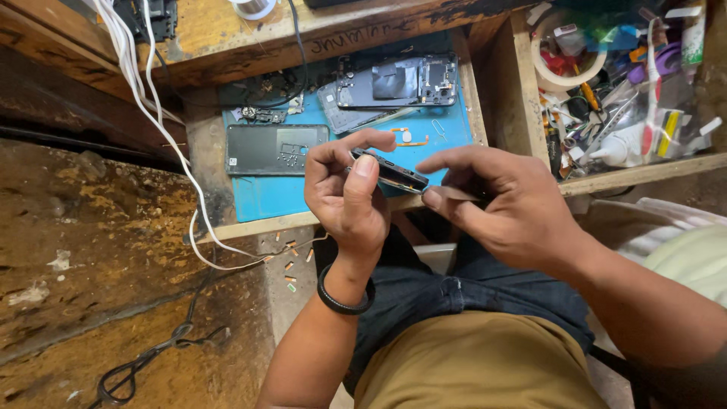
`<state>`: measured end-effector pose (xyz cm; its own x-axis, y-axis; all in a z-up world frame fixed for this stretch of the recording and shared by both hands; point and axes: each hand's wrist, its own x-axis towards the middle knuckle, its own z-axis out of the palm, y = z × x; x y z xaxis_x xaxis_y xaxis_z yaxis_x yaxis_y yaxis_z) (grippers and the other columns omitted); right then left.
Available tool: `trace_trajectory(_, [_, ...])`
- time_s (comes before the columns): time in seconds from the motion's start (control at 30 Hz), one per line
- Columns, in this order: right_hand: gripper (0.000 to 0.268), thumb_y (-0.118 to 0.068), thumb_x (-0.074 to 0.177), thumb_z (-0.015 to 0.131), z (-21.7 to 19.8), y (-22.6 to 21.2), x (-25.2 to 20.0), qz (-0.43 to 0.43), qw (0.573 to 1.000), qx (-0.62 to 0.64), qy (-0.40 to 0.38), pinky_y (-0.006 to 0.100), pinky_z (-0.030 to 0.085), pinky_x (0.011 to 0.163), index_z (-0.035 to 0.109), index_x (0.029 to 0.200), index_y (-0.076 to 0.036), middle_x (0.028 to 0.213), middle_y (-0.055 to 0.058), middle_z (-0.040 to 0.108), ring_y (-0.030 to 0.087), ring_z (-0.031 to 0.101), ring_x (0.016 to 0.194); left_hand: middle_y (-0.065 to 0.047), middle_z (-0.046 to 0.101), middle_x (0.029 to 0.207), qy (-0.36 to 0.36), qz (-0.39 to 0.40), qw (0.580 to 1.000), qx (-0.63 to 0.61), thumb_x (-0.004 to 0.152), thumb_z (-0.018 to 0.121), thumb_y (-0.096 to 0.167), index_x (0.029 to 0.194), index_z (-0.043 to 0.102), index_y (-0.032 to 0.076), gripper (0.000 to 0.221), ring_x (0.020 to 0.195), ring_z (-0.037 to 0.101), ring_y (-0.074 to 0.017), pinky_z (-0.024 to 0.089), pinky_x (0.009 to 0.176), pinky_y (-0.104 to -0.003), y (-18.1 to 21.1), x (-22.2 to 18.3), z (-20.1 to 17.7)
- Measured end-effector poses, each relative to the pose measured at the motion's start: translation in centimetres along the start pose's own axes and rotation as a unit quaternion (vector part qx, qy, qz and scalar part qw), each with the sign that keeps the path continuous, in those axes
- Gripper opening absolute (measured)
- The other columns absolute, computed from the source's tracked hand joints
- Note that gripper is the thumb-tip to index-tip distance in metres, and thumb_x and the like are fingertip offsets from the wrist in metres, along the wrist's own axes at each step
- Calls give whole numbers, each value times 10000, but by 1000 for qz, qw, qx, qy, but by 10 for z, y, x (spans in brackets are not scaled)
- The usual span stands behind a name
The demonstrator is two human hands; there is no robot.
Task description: The person disassembles a smartphone by prying open the back cover and removing internal components. They use a metal tool to carefully separate the casing and then use tweezers to manipulate small parts inside the device.
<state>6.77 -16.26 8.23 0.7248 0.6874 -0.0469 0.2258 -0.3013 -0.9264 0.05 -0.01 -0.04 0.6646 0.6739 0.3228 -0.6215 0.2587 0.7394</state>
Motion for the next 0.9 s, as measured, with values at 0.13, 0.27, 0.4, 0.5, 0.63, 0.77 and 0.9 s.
trace_trajectory(0.13, [244, -104, 909, 781, 5, 7, 1, -7, 999, 37, 25, 192, 483, 625, 750, 1144, -46, 826, -37, 671, 24, 583, 738, -274, 691, 1115, -6, 7, 1000, -4, 1014, 624, 38, 1103, 468, 28, 180, 1012, 672, -264, 531, 1010, -389, -1, 0, 0])
trace_trajectory(0.27, [236, -129, 903, 794, 8, 13, -2, -12, 997, 57, 48, 192, 501, 637, 748, 1123, -56, 844, -39, 714, 21, 615, 748, -277, 693, 1109, -5, 5, 1000, 5, 1018, 622, 45, 1097, 469, 27, 173, 1005, 678, -267, 536, 998, -393, -2, 2, 1])
trace_trajectory(0.4, [195, -111, 902, 812, 7, 14, -1, -99, 993, -1, 61, 219, 503, 640, 777, 1087, -61, 863, 19, 715, 75, 641, 744, -279, 687, 1113, -5, 4, 1000, -6, 1010, 620, 46, 1087, 464, 26, 175, 1007, 675, -269, 533, 1001, -400, -2, 1, 1])
trace_trajectory(0.5, [175, -85, 907, 815, 6, 14, 4, -172, 982, -50, 67, 243, 506, 667, 775, 1077, -65, 880, 50, 721, 119, 665, 765, -300, 690, 1131, -22, 10, 1000, -16, 1034, 619, 55, 1080, 457, 30, 170, 1029, 668, -269, 522, 1024, -390, -2, 2, -2])
trace_trajectory(0.63, [162, -44, 899, 764, 7, 8, 7, -241, 963, -90, 85, 275, 535, 685, 713, 1053, -43, 991, 104, 721, 163, 688, 820, -305, 676, 1150, -37, 4, 999, -14, 1016, 629, 82, 1065, 447, 31, 195, 1044, 665, -273, 530, 1022, -398, 1, 3, -4])
trace_trajectory(0.77, [186, -59, 937, 793, 16, 13, 1, -191, 966, -127, 119, 284, 535, 638, 726, 1110, -47, 964, 75, 743, 145, 706, 731, -304, 673, 1155, -48, 4, 999, -14, 994, 627, 89, 1048, 425, 40, 215, 1057, 665, -274, 535, 1017, -400, 2, 6, -3])
trace_trajectory(0.9, [230, -71, 995, 779, 18, 28, -1, -265, 938, -164, 153, 294, 567, 733, 666, 1193, -38, 1065, 92, 720, 182, 730, 850, -298, 674, 1164, -61, 7, 997, 40, 980, 598, 73, 1025, 402, 52, 202, 1071, 668, -267, 543, 1028, -395, 5, 7, -2])
